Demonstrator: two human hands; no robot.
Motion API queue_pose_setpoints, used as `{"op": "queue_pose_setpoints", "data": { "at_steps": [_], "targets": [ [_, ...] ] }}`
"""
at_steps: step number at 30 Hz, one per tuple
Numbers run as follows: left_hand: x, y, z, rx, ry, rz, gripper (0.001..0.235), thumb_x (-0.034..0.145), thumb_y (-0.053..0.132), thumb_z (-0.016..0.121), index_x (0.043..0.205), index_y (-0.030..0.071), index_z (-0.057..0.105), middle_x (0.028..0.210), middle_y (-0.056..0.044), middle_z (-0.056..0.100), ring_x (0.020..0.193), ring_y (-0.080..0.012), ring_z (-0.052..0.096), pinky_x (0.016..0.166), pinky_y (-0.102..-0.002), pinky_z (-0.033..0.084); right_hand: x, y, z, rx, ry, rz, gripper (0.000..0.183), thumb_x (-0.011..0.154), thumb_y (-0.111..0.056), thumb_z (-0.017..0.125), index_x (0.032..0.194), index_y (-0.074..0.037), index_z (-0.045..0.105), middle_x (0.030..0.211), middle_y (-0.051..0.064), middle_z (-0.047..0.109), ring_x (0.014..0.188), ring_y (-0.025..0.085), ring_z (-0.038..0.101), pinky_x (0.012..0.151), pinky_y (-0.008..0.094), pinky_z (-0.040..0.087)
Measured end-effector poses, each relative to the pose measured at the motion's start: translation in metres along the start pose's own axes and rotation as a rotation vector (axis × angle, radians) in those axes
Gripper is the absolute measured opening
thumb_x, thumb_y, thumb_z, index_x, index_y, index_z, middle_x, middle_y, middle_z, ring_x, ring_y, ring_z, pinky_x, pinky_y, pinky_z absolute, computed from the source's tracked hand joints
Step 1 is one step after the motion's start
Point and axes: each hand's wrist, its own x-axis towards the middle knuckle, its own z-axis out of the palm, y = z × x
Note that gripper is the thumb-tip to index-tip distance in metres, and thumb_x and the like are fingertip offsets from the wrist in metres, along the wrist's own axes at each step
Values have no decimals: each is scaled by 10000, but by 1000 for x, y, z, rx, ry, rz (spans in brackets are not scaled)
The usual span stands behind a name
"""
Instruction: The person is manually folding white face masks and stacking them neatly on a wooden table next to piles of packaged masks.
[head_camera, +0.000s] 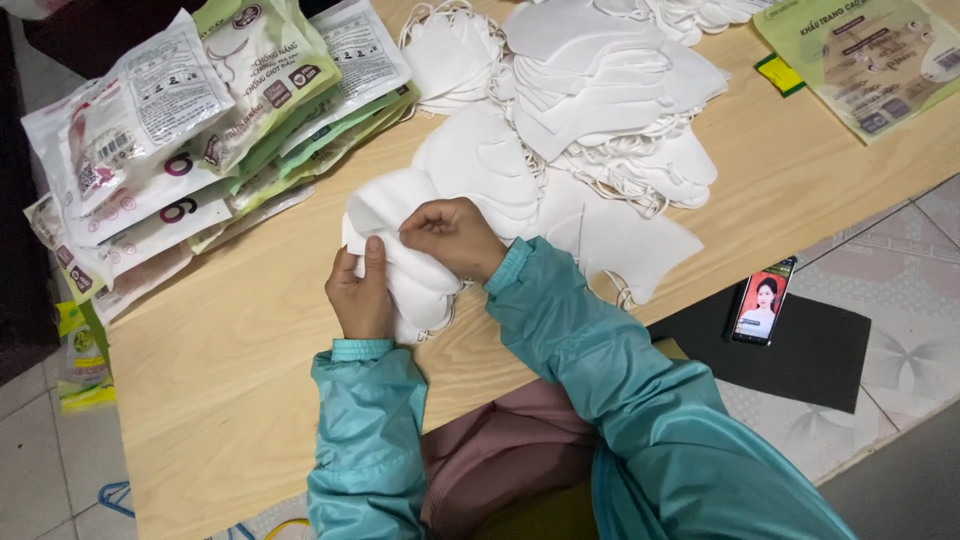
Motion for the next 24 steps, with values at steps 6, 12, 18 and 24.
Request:
{"op": "queue_pose_setpoints", "data": {
  "at_steps": [6,12,18,24],
  "targets": [
    [12,-28,-9,-29,42,-45,130,1049,158,651,1103,74,734,815,-67,691,731,-114,663,671,-286,598,7,-8,-10,44,230,-92,92,922,-104,743,1006,-72,767,742,36,699,684,53,628,614,220,548],
    [10,-24,-7,-21,79,-39,108,1058,120,609,1108,90,700,887,-94,711,798,-140,686,730,-310,609,9,-1,-12,-14,191,-213,91,919,-78,733,1007,-67,757,767,41,689,705,67,633,610,217,562],
    [-7,15,5,59,33,195,390,1020,-70,555,1401,13,533,1457,-244,513,1423,-330,417,1216,-481,321,-8,-6,11,-196,103,-281,114,891,-82,745,1002,-65,761,777,90,714,673,104,644,566,249,566],
    [14,-28,-4,-268,179,-219,357,1038,445,593,1066,115,727,971,-81,710,851,-172,732,758,-338,656,-17,-18,15,-468,7,-349,80,863,-153,751,940,-134,759,781,74,741,671,179,704,535,273,570]
  ]
}}
